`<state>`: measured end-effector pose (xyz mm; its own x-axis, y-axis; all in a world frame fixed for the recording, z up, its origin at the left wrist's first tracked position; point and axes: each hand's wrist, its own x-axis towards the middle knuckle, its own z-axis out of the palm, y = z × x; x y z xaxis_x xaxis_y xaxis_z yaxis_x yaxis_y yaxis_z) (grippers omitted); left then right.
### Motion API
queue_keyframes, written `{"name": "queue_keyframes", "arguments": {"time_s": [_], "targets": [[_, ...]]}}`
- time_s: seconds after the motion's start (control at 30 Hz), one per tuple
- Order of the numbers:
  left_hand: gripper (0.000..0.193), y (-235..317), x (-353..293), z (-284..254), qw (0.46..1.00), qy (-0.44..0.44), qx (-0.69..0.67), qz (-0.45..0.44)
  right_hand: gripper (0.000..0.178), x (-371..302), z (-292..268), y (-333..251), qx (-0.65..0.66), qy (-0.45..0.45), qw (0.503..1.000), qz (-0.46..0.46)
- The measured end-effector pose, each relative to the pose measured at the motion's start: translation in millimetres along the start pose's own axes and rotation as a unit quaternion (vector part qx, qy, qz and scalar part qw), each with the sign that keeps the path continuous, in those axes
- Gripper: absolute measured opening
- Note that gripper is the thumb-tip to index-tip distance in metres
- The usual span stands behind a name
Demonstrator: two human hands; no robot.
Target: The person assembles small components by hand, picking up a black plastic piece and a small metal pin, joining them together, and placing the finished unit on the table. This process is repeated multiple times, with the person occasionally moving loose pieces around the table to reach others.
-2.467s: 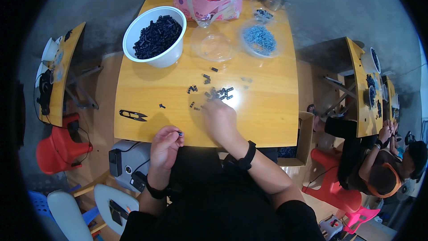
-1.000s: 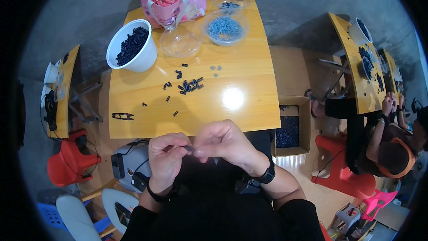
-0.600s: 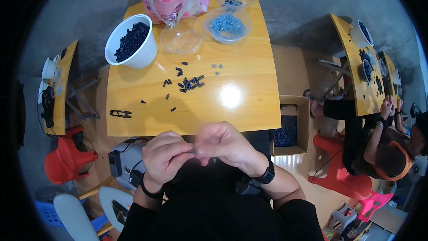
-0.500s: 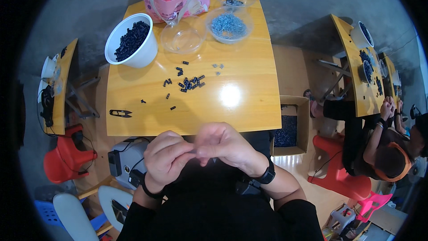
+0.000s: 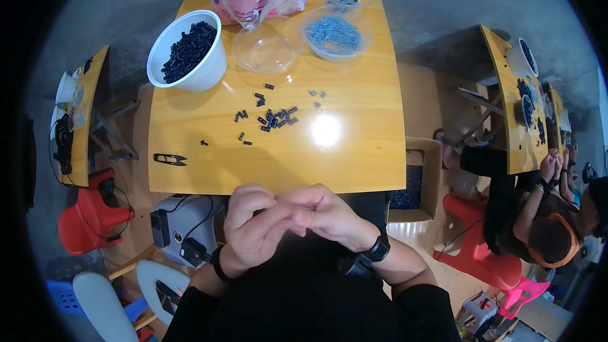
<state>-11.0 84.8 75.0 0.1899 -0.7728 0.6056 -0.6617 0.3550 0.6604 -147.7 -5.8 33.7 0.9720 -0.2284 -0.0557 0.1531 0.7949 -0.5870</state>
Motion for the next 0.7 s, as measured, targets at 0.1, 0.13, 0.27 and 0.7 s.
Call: {"name": "queue_keyframes", "arguments": {"time_s": [0.1,0.13,0.27,0.7], "targets": [[0.028,-11.8,-18.3,15.7,0.999,-0.011,-0.024,-0.039,0.038,-10.9,-8.3,8.3,0.022,0.083,0.996,0.024],[0.028,-14.4,-24.1,20.3,0.999,-0.012,-0.024,-0.041,0.038,-17.9,-13.2,8.7,0.025,0.083,0.996,0.024],[0.026,-36.8,-42.4,20.1,0.986,-0.075,-0.040,-0.142,0.023,-66.4,-42.1,-11.0,-0.231,0.210,0.949,-0.037],[0.014,-123.0,-2.5,-4.3,0.951,-0.037,0.195,-0.237,0.030,-103.3,-119.4,-67.3,-0.531,0.611,0.563,-0.164]]}}
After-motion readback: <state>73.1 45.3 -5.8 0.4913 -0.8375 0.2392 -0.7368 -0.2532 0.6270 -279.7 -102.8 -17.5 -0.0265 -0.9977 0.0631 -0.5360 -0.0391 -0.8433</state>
